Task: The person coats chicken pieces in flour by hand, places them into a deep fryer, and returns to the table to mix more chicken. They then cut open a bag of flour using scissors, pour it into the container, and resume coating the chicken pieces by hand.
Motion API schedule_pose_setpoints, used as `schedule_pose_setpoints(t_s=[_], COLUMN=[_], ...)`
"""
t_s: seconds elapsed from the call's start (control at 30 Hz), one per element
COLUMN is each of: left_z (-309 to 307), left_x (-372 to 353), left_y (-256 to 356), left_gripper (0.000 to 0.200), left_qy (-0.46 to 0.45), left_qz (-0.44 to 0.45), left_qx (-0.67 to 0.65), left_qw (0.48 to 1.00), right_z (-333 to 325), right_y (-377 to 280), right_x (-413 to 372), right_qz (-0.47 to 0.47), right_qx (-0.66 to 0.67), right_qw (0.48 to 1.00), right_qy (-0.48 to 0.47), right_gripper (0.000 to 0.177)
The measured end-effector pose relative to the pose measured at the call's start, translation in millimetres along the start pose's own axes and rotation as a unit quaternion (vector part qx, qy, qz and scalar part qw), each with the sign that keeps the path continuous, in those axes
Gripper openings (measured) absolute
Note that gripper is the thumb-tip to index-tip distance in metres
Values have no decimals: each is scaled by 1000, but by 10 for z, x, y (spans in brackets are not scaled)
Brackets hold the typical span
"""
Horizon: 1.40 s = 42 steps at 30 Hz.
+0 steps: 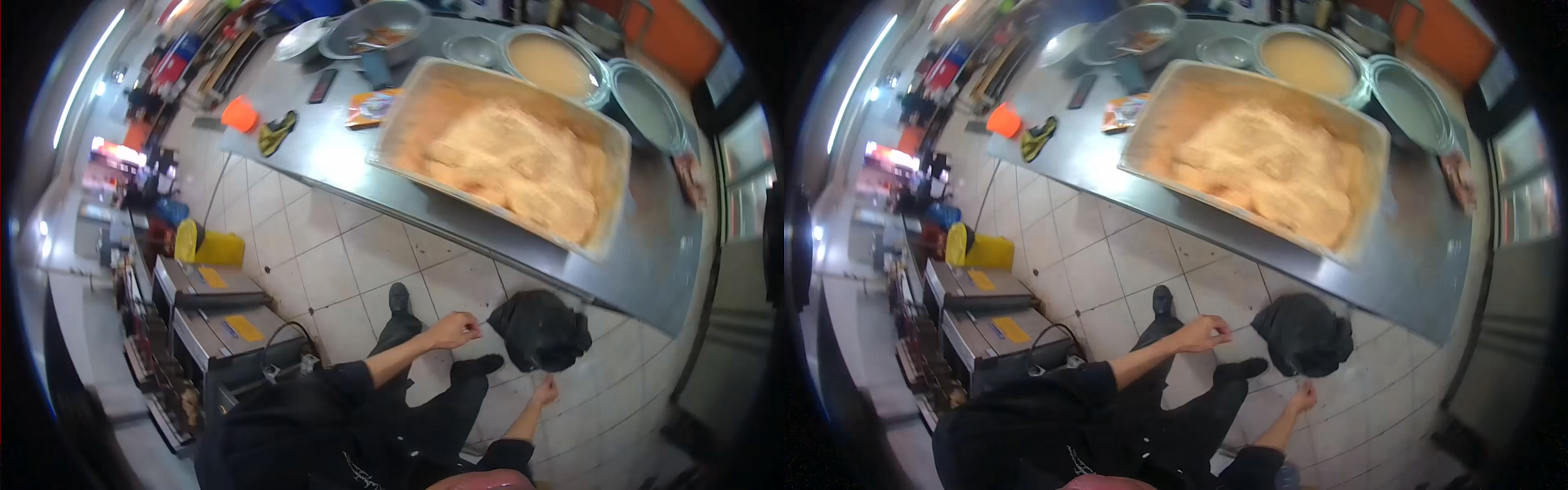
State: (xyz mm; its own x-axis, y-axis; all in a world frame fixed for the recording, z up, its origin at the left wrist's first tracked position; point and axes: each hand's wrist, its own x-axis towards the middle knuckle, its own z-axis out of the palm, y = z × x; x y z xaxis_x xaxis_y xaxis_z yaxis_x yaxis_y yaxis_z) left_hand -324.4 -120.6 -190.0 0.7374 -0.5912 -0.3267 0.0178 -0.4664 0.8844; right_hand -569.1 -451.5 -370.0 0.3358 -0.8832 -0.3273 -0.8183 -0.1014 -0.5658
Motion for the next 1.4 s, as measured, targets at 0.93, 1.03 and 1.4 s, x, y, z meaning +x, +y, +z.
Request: schedule_pose_setpoints(t_s=[0.93, 1.03, 1.4], left_z=[-5057, -5199, -5294], left_x=[1039, 1212, 1353], left_y=[-639, -618, -699], left_gripper=[47, 59, 65], left_qy=[432, 383, 315], left_qz=[62, 46, -7], left_qx=[213, 264, 275], left_qw=[874, 884, 908], right_z=[3457, 3625, 3770], right_y=[-7153, -7186, -7497], right_x=[-3217, -3111, -3035], right_qz=[-482, -449, -419], right_qx=[-56, -50, -75], right_qw=[870, 890, 905], right_qy=[-92, -60, 12], right_gripper=[36, 34, 31])
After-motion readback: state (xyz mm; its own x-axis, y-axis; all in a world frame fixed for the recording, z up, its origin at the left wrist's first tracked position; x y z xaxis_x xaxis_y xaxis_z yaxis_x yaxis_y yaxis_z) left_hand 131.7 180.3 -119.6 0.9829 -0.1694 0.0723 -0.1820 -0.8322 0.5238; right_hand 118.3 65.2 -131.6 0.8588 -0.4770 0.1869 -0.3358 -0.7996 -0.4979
